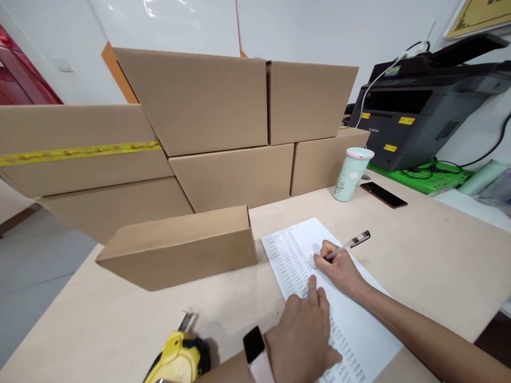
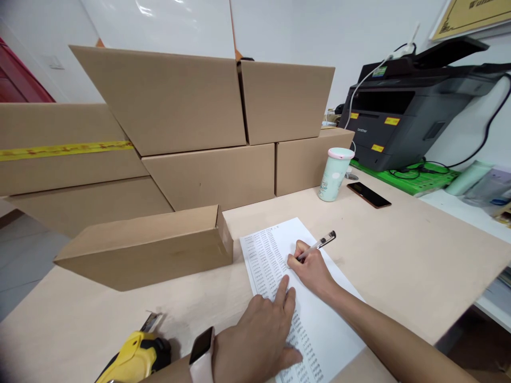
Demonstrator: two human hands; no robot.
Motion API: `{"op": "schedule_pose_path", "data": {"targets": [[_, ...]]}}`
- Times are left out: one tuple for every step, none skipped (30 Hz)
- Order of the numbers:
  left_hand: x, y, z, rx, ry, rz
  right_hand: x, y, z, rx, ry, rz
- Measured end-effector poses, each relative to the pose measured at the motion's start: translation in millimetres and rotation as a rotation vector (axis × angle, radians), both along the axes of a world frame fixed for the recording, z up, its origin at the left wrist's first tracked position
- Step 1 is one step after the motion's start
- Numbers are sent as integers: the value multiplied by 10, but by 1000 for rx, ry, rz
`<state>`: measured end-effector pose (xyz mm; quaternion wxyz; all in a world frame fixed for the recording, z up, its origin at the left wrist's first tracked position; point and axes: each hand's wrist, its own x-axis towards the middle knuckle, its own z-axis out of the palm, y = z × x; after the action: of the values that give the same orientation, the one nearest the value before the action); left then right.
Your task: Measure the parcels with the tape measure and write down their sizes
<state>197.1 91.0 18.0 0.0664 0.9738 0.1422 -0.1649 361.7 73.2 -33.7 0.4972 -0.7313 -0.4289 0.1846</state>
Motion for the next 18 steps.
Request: {"op": "schedule_pose_path", "data": {"targets": [[2,-2,0,-1,3,-1,-3,2,-1,5,2,1],[3,-5,-1,1,8,0,-5,3,-2,8,4,2],[2,-9,-2,8,7,1,-6,5,-3,10,6,3],[1,-13,-3,13,7,2,-6,6,-5,10,8,4],[-1,-16,-4,17,6,3,-6,6,-6,7,10,6],[-3,-19,-5,18,4,2,-4,6,-7,2,10,7],[-6,-20,-5,18,1,0,-1,4,-10,-5,10,7],[-8,-20,-6,17,1,-3,2,2,-12,-10,9,7],[-11,-19,-5,15,4,-8,5,0,-14,-14,7,5],[-14,-17,-6,16,5,-14,7,-2,-15,-16,4,2],[-16,-14,-7,18,4,-20,9,-4,-15,-14,1,-1],[-17,-11,-9,20,4,-21,8,-4,-14,-12,-1,-2],[-17,-9,-12,22,5,-21,7,-3,-10,-10,-2,-2],[-17,-6,-15,22,3,-19,4,-2,-4,-9,-1,-1],[-16,-5,-19,21,1,-14,0,1,3,-8,0,0],[-14,-4,-22,18,-1,-12,-5,3,12,-9,1,0],[-12,-4,-25,17,-5,-10,-9,4,19,-9,3,-1],[-10,-6,-25,16,-9,-11,-13,4,26,-9,3,-2]]}}
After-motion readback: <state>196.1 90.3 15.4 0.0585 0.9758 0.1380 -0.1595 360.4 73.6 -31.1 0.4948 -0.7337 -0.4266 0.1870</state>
